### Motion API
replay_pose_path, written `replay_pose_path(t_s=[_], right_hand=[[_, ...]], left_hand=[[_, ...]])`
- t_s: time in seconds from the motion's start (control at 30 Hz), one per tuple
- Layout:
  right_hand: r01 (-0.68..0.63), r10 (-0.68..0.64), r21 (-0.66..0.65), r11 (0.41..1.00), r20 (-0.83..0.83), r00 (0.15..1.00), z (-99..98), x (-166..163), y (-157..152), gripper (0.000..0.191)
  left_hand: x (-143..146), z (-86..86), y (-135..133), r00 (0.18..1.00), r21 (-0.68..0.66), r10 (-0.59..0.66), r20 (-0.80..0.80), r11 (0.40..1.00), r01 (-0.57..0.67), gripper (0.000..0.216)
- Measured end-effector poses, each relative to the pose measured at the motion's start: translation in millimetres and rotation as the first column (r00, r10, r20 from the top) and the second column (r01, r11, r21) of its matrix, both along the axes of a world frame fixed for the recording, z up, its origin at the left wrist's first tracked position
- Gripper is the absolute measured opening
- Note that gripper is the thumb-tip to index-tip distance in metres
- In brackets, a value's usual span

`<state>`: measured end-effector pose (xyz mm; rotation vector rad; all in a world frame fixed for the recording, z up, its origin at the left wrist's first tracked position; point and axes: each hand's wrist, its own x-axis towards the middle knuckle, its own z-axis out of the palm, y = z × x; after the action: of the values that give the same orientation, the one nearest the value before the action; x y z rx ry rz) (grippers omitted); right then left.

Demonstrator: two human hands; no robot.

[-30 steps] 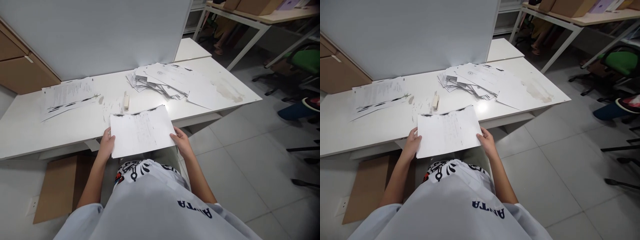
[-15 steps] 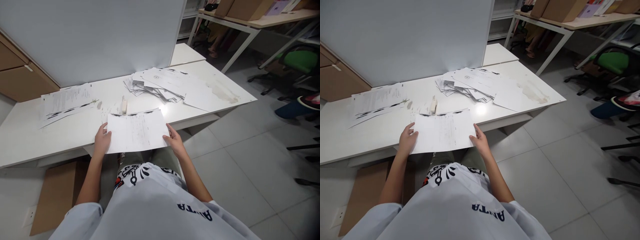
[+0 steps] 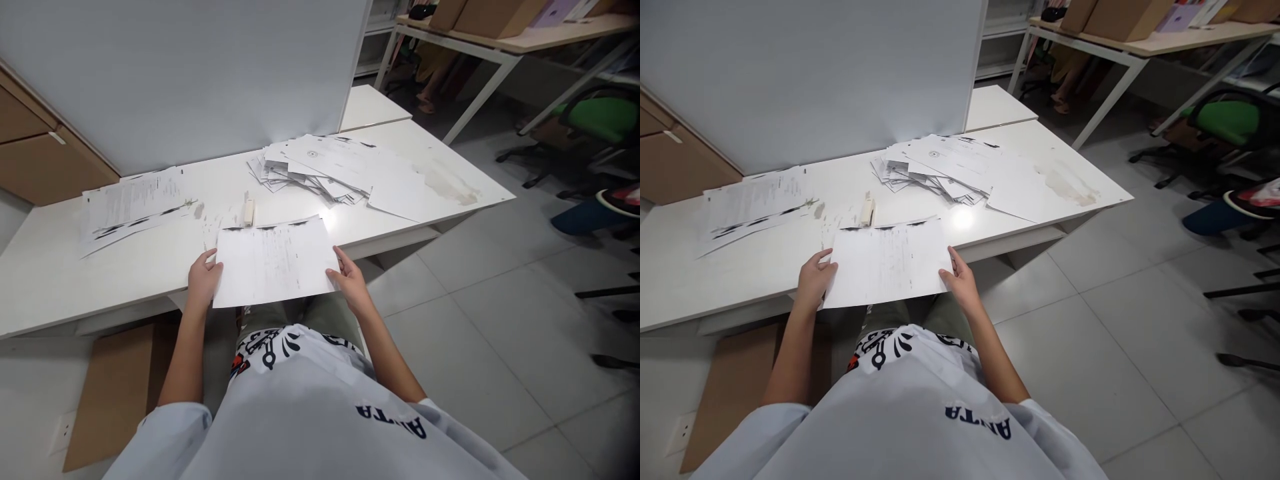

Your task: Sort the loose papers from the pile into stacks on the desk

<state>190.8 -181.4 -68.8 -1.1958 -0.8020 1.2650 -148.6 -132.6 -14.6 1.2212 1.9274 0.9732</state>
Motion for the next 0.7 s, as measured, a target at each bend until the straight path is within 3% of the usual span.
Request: replay_pose_path(t_s=[0.13,0.23,0.4,0.47,0.57,0.63,0.7], right_hand=[[0.029,-0.029,-0.015,0.999,-0.013,0.999,-1.8,-0.5,2.9,0.093],[0.059,-0.059,-0.01,0.998,-0.018,0.998,-2.1,2.0,5.3,0.094],[0.106,-0.106,-0.029,0.994,0.014,0.994,-0.1,15.1,6.2,0.091],[0.126,-0.125,-0.04,0.991,0.018,0.992,0.8,20.8,5.7,0.09],[0.126,-0.125,-0.051,0.991,0.013,0.992,0.4,25.4,5.5,0.091],[0.125,-0.125,-0.046,0.991,0.01,0.992,-1.4,25.5,5.3,0.091],[0.127,-0.127,-0.039,0.991,0.007,0.992,-3.9,24.1,4.6,0.091]], left_hand=[[4.5,-0.8,2.5,0.999,0.061,-0.021,-0.039,0.998,0.024,0.05],[7.8,1.5,7.9,0.986,0.193,-0.016,-0.167,0.98,0.049,0.044],[15.9,11.6,33.0,0.942,0.283,-0.168,-0.292,0.925,0.253,0.04],[23.8,15.6,46.9,0.893,0.28,-0.265,-0.365,0.883,0.376,0.042],[39.0,13.4,66.8,0.761,0.242,-0.422,-0.492,0.774,0.586,0.052],[48.0,5.8,76.4,0.704,0.205,-0.483,-0.521,0.73,0.652,0.058],[53.9,-3.8,81.8,0.7,0.189,-0.491,-0.518,0.733,0.654,0.06]])
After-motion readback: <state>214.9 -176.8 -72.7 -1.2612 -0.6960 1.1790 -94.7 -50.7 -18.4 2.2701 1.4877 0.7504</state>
